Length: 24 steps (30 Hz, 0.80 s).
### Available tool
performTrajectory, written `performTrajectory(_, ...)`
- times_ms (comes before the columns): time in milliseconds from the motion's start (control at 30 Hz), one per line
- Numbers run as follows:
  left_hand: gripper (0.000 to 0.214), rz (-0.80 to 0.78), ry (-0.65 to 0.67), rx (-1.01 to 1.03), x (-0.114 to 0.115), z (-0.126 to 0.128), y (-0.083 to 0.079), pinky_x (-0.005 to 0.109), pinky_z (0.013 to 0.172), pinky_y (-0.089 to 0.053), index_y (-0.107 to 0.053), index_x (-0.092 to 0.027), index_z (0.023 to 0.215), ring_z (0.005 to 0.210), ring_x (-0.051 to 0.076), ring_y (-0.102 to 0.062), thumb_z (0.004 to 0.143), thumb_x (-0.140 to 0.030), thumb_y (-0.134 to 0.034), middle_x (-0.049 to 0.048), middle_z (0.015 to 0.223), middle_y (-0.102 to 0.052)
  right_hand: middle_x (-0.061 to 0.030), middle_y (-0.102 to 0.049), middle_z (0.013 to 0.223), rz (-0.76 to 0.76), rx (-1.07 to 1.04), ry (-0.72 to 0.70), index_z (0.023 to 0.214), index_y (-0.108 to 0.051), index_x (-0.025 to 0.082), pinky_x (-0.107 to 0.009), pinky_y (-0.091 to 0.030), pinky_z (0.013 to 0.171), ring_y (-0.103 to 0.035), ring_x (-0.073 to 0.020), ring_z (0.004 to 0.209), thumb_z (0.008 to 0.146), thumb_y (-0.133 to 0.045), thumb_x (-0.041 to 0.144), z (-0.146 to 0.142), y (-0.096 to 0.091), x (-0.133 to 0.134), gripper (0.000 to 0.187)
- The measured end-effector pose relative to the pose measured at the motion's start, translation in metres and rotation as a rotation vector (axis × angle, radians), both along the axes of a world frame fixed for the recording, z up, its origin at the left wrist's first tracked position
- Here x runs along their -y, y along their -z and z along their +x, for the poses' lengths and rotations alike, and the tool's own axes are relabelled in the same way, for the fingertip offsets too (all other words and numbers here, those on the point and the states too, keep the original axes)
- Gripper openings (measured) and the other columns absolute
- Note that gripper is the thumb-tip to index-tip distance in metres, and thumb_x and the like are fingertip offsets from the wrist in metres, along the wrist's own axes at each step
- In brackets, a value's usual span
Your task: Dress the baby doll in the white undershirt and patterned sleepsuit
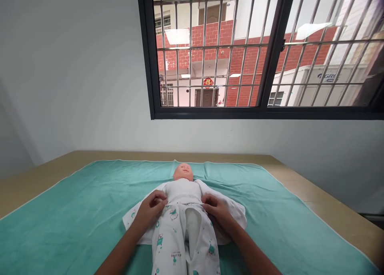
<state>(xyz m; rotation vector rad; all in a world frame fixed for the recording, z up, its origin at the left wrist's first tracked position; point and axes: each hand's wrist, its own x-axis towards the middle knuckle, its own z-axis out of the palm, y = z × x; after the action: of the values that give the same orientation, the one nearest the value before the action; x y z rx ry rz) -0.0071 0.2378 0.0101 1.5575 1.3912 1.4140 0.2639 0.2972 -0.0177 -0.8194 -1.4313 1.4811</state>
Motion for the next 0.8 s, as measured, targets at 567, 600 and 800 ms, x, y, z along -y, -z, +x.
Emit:
performTrajectory(567,0.024,0.021,-0.06,-0.171,0.003,0.018,-0.005,0.03,0.084,-0.042,-0.067,-0.023,0.093,0.09,0.02,-0.06,0.089,-0.039,-0.05,0.0016,0.095,-0.069,0.0004,-0.051,0.062,0.496,0.438,0.369,0.072,-0.052,0.023,-0.031,-0.035,0.062,-0.043,-0.0179,0.06,0.085,-0.047,0.042,-0.021,0.005,-0.01,0.024)
performTrajectory(600,0.024,-0.019,-0.087,-0.132,-0.001,0.018,-0.007,0.03,0.081,-0.041,-0.067,-0.023,0.092,0.087,0.02,-0.059,0.088,-0.04,-0.051,0.0009,0.09,-0.069,0.0007,-0.05,0.062,0.482,0.444,0.373,0.073,-0.052,0.023,-0.03,-0.033,0.061,-0.041,-0.0175,0.06,0.084,-0.048,0.042,-0.022,0.002,-0.012,0.023)
performTrajectory(800,0.018,-0.172,-0.042,0.097,-0.043,0.01,-0.008,0.025,0.059,-0.034,-0.062,-0.018,0.072,0.061,0.015,-0.05,0.074,-0.036,-0.06,-0.0024,0.063,-0.06,0.0047,-0.046,0.056,0.351,0.449,0.21,0.071,-0.05,0.022,-0.025,-0.028,0.053,-0.036,-0.013,0.055,0.078,-0.057,0.039,-0.023,-0.023,-0.037,0.02)
